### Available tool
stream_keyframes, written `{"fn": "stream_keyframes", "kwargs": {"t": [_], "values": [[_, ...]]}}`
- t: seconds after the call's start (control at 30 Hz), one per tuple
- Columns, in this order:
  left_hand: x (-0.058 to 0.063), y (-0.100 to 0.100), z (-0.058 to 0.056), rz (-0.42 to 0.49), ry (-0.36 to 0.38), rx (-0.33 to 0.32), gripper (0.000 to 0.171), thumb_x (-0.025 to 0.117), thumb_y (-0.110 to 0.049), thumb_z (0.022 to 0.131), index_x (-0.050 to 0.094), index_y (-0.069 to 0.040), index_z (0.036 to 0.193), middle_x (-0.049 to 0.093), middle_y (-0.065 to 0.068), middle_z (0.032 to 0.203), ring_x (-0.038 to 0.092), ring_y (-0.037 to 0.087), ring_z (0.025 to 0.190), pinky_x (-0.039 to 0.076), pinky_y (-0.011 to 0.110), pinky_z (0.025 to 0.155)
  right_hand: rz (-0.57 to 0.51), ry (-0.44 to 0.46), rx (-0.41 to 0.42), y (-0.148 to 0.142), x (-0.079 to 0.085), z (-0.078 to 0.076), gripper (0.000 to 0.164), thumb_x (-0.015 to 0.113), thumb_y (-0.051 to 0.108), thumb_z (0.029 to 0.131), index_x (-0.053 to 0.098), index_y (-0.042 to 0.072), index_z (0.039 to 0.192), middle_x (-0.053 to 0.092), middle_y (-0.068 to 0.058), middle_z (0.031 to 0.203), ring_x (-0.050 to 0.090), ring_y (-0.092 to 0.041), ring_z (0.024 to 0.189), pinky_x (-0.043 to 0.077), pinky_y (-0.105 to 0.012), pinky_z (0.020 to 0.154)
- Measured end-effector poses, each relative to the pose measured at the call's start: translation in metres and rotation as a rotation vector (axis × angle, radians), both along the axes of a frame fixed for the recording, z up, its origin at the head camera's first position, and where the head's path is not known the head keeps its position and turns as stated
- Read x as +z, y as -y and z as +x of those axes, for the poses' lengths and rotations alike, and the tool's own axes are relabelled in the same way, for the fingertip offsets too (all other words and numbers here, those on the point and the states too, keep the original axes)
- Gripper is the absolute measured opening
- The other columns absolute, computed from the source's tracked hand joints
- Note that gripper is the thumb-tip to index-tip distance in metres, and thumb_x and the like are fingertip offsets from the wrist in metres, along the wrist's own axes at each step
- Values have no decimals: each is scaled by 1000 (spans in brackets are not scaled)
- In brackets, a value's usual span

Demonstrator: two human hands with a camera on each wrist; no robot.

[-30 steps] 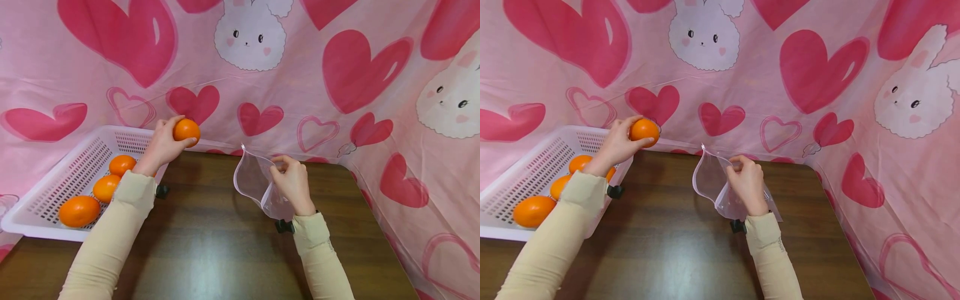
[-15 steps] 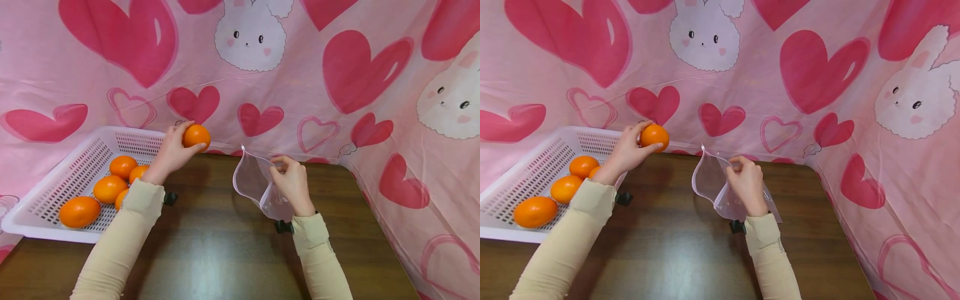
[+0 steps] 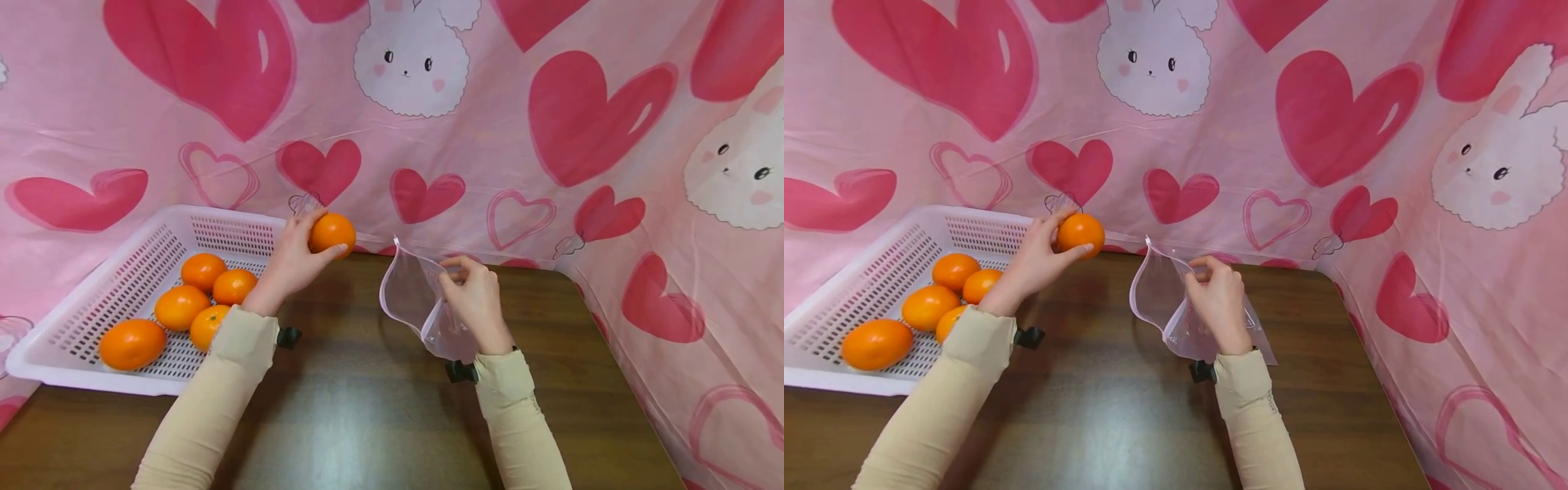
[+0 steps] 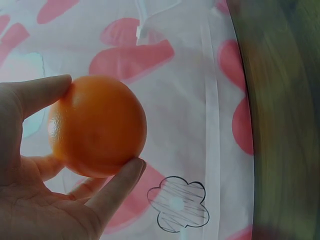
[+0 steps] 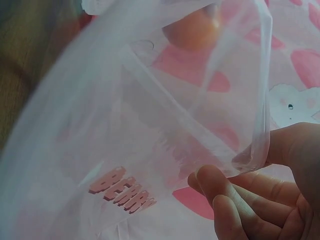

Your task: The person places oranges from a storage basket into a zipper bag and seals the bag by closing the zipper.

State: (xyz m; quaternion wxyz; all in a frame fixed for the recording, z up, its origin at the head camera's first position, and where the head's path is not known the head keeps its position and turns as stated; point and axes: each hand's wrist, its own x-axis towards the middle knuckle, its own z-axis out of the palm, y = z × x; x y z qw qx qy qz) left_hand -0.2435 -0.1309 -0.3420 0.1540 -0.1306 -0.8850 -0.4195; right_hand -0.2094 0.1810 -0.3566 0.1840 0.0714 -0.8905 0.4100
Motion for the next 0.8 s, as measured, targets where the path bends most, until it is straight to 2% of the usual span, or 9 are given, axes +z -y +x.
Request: {"fn": "stream_keyframes", "kwargs": {"t": [0.2,0.5,0.8], "values": [[-1,-7,5,26,-7,-11,72,77,-31,90,47,-8,151,44,24,141,48,39,122,39,55,107,2,11,-5,0,0,1,17,68,13,93,74,4,106,75,-7,82,65,-14,53,56,-35,53],[-3,-21,14,37,-33,-50,71,79,-30,89,49,-10,150,48,22,130,50,36,115,42,52,102,-10,6,-7,1,1,2,14,68,13,93,74,4,101,76,-9,85,68,-16,56,58,-35,57],[-5,-29,20,76,-25,-91,71,80,-27,88,49,-10,150,48,19,132,54,34,114,46,47,102,-24,8,-11,2,0,2,10,70,13,93,72,4,97,76,-10,85,70,-18,60,59,-36,59]]}}
